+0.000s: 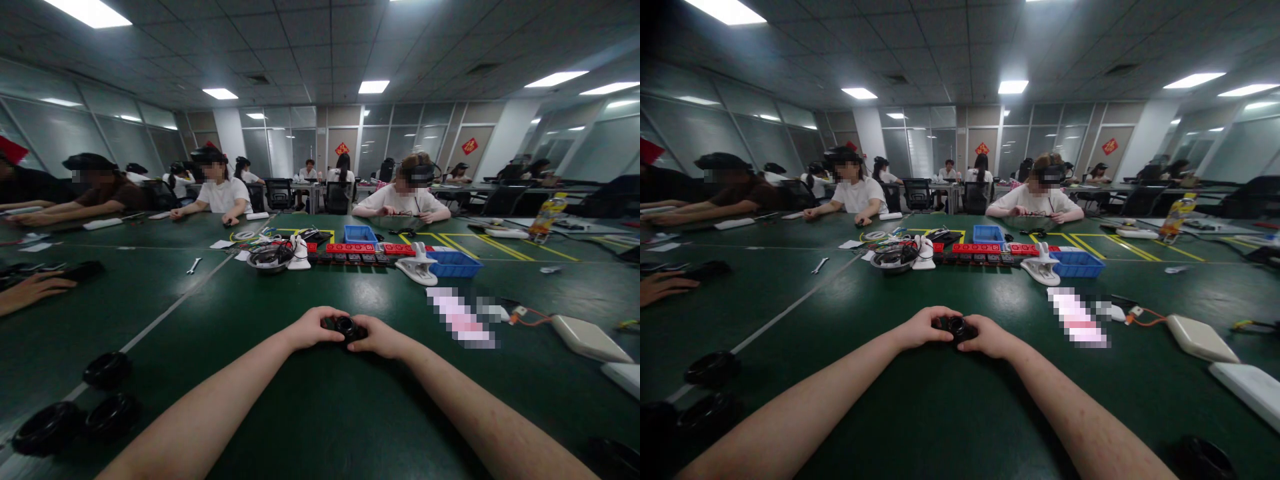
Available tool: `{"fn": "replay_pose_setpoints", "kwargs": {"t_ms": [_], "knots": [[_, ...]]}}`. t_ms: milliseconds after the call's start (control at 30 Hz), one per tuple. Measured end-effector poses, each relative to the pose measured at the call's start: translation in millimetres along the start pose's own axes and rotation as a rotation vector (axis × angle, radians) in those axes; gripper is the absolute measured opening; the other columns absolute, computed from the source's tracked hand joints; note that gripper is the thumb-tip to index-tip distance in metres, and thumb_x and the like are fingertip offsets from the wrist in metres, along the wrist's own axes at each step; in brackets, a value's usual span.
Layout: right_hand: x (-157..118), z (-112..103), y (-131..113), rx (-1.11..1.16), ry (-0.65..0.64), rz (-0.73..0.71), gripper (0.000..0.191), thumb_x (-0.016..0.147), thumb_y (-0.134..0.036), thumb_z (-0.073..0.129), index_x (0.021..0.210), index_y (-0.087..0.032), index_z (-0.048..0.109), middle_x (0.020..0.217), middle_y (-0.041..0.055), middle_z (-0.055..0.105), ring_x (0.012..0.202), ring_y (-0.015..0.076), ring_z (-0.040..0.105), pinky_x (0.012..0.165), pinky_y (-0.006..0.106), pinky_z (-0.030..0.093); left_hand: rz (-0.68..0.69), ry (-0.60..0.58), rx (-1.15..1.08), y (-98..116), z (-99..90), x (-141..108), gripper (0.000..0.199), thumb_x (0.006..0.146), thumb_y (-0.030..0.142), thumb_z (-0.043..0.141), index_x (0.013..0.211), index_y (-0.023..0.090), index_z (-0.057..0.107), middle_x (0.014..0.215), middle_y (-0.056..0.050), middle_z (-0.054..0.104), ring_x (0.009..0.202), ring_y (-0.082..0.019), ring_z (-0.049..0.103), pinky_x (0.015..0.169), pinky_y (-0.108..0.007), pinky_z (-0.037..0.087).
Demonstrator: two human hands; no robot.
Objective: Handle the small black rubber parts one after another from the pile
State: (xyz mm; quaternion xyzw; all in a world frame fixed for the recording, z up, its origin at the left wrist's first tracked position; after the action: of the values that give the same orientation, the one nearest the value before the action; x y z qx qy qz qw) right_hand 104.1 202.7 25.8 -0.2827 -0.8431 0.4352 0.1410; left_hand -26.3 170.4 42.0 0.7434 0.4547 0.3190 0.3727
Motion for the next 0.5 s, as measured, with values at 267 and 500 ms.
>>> {"fn": "replay_pose_setpoints", "kwargs": {"t_ms": [267, 500], "knots": [[2.8, -0.2, 8.8, -0.145, 0.231, 0.126, 0.036, 0.053, -0.032, 0.070, 0.080, -0.015, 0.054, 0.070, -0.0013, 0.054, 0.064, 0.0131, 0.049, 0.053, 0.022, 0.033, -0.077, 0.194, 0.142, 0.4, 0.7, -2.8, 0.043, 0.059, 0.034, 0.067, 0.098, 0.019, 0.058, 0.093, -0.004, 0.057, 0.079, -0.017, 0.051, 0.068, -0.026, 0.040], [2.8, 2.4, 6.6, -0.287, 0.343, 0.162, 0.034, 0.053, -0.035, 0.068, 0.073, -0.017, 0.048, 0.068, -0.0009, 0.053, 0.060, 0.0123, 0.048, 0.049, 0.021, 0.029, -0.163, 0.363, 0.237, 1.6, 6.2, -4.7, 0.038, 0.057, 0.039, 0.067, 0.087, 0.018, 0.058, 0.084, -0.003, 0.055, 0.072, -0.016, 0.050, 0.061, -0.026, 0.039]]}}
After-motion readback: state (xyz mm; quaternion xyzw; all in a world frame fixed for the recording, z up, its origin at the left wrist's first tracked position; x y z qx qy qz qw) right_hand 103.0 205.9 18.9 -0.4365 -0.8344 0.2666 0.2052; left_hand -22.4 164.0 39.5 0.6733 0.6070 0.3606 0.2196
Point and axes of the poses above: each hand's wrist, its own x-axis towards the middle knuckle, its own z-axis out of the palm, y = z × x, the point moved 5 cm from there along x, towards the middle knuckle
